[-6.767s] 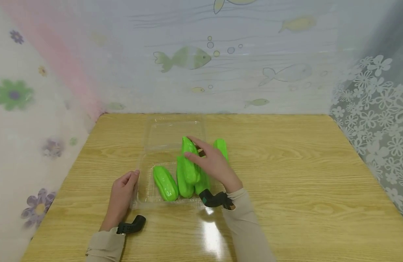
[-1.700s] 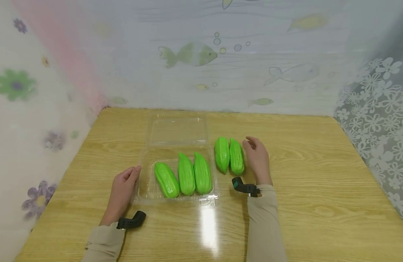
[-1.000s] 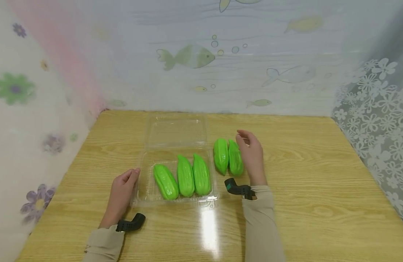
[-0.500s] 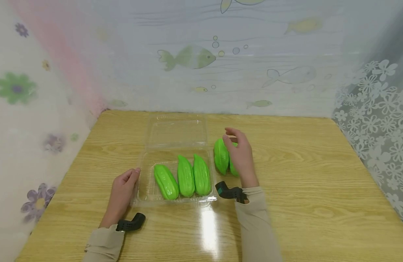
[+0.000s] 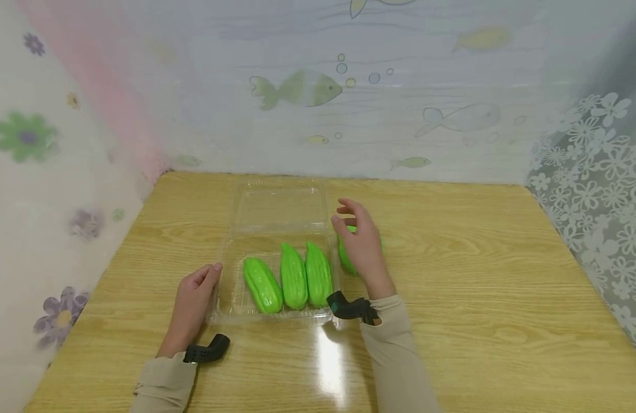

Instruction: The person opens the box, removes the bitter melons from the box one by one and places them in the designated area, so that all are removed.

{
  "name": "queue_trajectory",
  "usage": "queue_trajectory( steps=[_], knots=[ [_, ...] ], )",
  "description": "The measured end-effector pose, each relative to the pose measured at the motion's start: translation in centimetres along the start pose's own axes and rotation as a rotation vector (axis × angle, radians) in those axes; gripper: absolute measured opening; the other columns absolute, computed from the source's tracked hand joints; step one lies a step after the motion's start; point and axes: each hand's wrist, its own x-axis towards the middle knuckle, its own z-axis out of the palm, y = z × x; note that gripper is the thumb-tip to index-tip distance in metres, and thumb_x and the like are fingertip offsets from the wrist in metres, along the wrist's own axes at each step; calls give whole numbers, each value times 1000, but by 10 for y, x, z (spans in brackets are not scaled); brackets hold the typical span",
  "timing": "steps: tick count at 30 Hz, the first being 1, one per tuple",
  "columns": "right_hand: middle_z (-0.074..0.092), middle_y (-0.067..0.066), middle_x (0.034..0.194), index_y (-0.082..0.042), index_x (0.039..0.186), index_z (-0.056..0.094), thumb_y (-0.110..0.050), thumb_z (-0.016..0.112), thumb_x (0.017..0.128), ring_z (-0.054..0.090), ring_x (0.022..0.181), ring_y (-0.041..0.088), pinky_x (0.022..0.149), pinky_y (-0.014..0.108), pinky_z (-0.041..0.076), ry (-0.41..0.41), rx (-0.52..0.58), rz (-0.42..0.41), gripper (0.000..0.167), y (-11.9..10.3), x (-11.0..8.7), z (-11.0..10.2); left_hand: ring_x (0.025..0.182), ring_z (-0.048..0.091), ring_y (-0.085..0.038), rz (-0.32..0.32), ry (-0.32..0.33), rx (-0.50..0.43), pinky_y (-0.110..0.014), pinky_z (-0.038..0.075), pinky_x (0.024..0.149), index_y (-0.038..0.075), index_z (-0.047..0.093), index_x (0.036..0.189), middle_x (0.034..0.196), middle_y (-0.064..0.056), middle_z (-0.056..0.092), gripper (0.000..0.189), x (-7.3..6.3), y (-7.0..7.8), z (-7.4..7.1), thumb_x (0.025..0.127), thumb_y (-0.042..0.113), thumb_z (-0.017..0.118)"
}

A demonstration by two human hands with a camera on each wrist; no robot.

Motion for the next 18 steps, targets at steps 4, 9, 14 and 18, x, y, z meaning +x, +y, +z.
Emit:
queue_trajectory(
  steps=[4, 9, 14, 18],
  knots=[
    [51, 1, 117, -20, 127, 44, -32, 53, 90, 52, 98, 15, 79, 37, 43, -33, -18, -7, 40, -4, -1, 7, 46, 31, -18, 3, 0, 9, -30, 28, 43, 5, 39, 62, 52, -3, 30, 53, 0, 1, 0, 87, 51, 46],
    [51, -1, 115, -23, 127, 44, -31, 52, 91, 53, 97, 13, 79, 36, 43, -70, -52, -24, 38, -8, -4, 19, 47, 32, -18, 6, 0, 20, -30, 28, 44, 6, 39, 62, 53, -2, 30, 52, 1, 1, 0, 87, 52, 46],
    [50, -3, 115, -25, 127, 44, -31, 52, 91, 53, 96, 12, 77, 33, 43, -116, -78, -35, 38, -11, -8, 31, 47, 32, -18, -4, 0, 16, -30, 28, 44, 6, 39, 62, 53, -2, 30, 52, 1, 1, 0, 87, 51, 46],
    [50, -3, 116, -23, 127, 44, -32, 51, 91, 53, 95, 10, 76, 31, 44, -151, -111, -58, 38, -12, -10, 37, 48, 32, -18, -5, 0, 18, -30, 28, 44, 7, 40, 62, 54, -2, 31, 52, 1, 1, 0, 87, 51, 46]
  ],
)
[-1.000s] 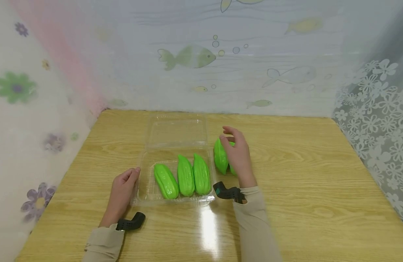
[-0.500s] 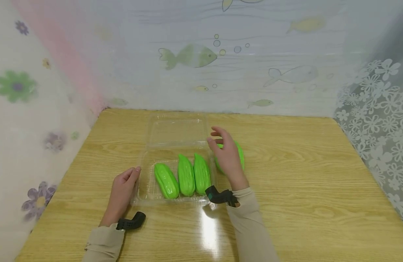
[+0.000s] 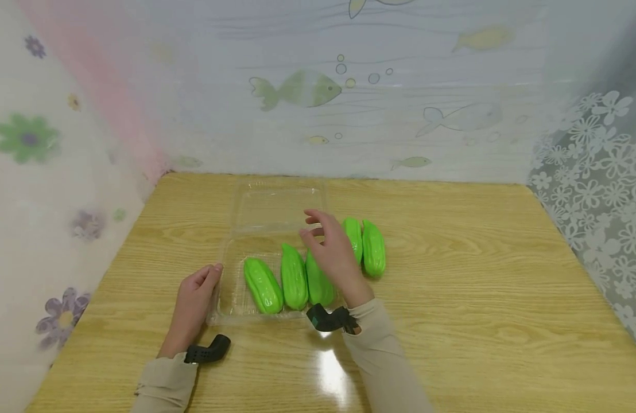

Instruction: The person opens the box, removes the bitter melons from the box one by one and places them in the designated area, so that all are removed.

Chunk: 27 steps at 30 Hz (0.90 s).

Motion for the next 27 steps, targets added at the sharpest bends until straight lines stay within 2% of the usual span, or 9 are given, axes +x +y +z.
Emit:
queue_trajectory(
  steps=[8, 19, 27],
  knots=[
    [53, -1, 113, -19, 127, 45, -32, 50, 92, 54, 95, 13, 77, 30, 44, -44, -24, -14, 37, 1, 0, 4, 48, 32, -17, 0, -4, -1, -30, 28, 44, 6, 40, 62, 53, -2, 30, 52, -1, -1, 0, 88, 51, 46],
    [54, -1, 110, -20, 131, 41, -39, 45, 92, 54, 93, 11, 72, 30, 45, -197, -109, -8, 43, -5, -4, 16, 47, 33, -19, -8, -6, -7, -30, 29, 44, 6, 41, 63, 53, -3, 32, 52, -2, -2, -1, 87, 52, 46],
    [56, 0, 108, -16, 132, 40, -33, 49, 92, 57, 87, 10, 70, 27, 45, -277, -181, -41, 45, -6, -3, 24, 48, 33, -19, 3, 0, 5, -30, 29, 45, 6, 40, 63, 54, -3, 31, 52, -1, 1, -1, 87, 52, 46]
  ],
)
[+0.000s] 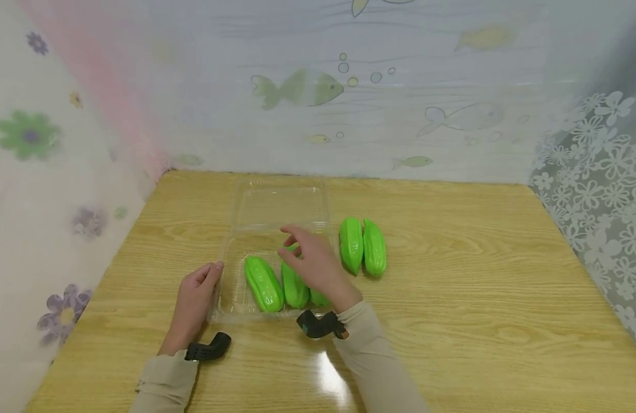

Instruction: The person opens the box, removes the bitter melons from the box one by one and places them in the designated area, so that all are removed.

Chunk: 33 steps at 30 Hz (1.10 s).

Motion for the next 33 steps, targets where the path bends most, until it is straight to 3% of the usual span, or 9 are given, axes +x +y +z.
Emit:
queue_trajectory(
  steps=[13, 18, 23, 33],
  knots=[
    [52, 4, 117, -17, 133, 39, -34, 50, 91, 56, 86, 6, 68, 25, 44, -104, -79, -24, 47, -12, -4, 21, 48, 32, -19, -8, -3, -10, -30, 29, 44, 6, 39, 63, 53, -4, 31, 52, -1, -1, 1, 87, 52, 46],
    [51, 3, 117, -20, 132, 40, -39, 50, 90, 55, 80, 6, 62, 25, 43, -94, -246, -58, 47, -18, -5, 28, 48, 32, -19, -12, 1, -18, -30, 29, 44, 6, 39, 62, 53, -3, 31, 52, 0, 0, 1, 86, 52, 47],
    [50, 2, 123, -22, 132, 40, -44, 47, 90, 57, 94, 15, 68, 30, 46, -98, -431, -88, 48, -23, -8, 37, 48, 33, -19, -21, -10, -35, -30, 30, 44, 6, 40, 63, 53, -4, 32, 52, 1, -2, 1, 86, 52, 47],
    [52, 0, 122, -22, 132, 41, -46, 47, 90, 53, 105, 16, 74, 31, 46, -114, -502, -103, 49, -30, -11, 43, 48, 32, -18, -9, -10, -35, -30, 30, 45, 6, 40, 63, 53, -4, 31, 52, 1, -2, 0, 87, 51, 48]
  ],
)
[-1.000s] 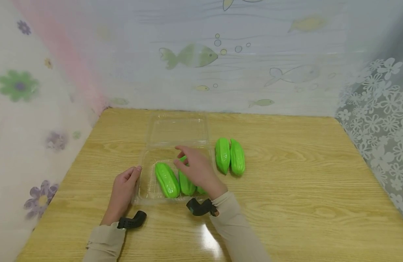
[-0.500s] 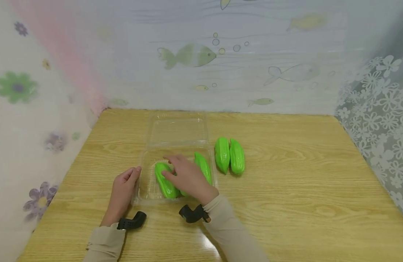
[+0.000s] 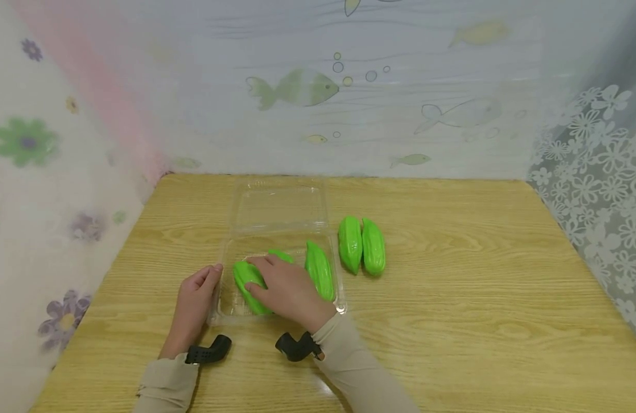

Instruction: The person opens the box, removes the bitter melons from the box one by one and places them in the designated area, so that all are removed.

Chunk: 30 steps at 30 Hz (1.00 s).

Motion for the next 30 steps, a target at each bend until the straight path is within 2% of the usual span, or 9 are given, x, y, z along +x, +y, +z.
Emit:
queue_trajectory(
  steps=[6, 12, 16, 22, 30],
  knots=[
    [53, 1, 121, -21, 131, 42, -47, 47, 89, 50, 111, 18, 81, 35, 44, -20, -50, 6, 50, -1, 0, 1, 47, 32, -18, 2, 3, 3, -30, 29, 45, 5, 39, 63, 52, -4, 32, 52, 0, 2, 0, 87, 51, 48],
    [55, 0, 116, -21, 128, 46, -48, 49, 88, 51, 107, 16, 83, 36, 41, -5, -192, -21, 48, -6, -2, 7, 46, 31, -18, -7, 2, -8, -30, 29, 44, 5, 38, 63, 52, -4, 31, 52, -2, 2, 1, 87, 51, 48],
    [55, 0, 114, -22, 126, 46, -50, 50, 86, 51, 105, 15, 79, 37, 39, 16, -267, -31, 48, -9, -4, 10, 46, 30, -18, 4, 9, -8, -30, 29, 43, 5, 38, 62, 52, -4, 30, 52, -2, 2, 1, 87, 50, 48],
    [53, 1, 117, -25, 130, 40, -55, 47, 85, 48, 111, 19, 83, 37, 36, -14, -272, -25, 55, -10, -4, 11, 46, 31, -18, 11, -2, 2, -30, 29, 44, 5, 39, 63, 52, -3, 31, 52, -1, 3, 1, 87, 49, 48],
    [51, 1, 120, -27, 135, 34, -60, 45, 84, 50, 109, 21, 88, 38, 32, -42, -265, -43, 61, -9, -4, 13, 46, 30, -18, -3, 5, 6, -30, 28, 44, 5, 37, 62, 51, -3, 30, 52, -3, 5, 0, 87, 49, 48]
  ],
)
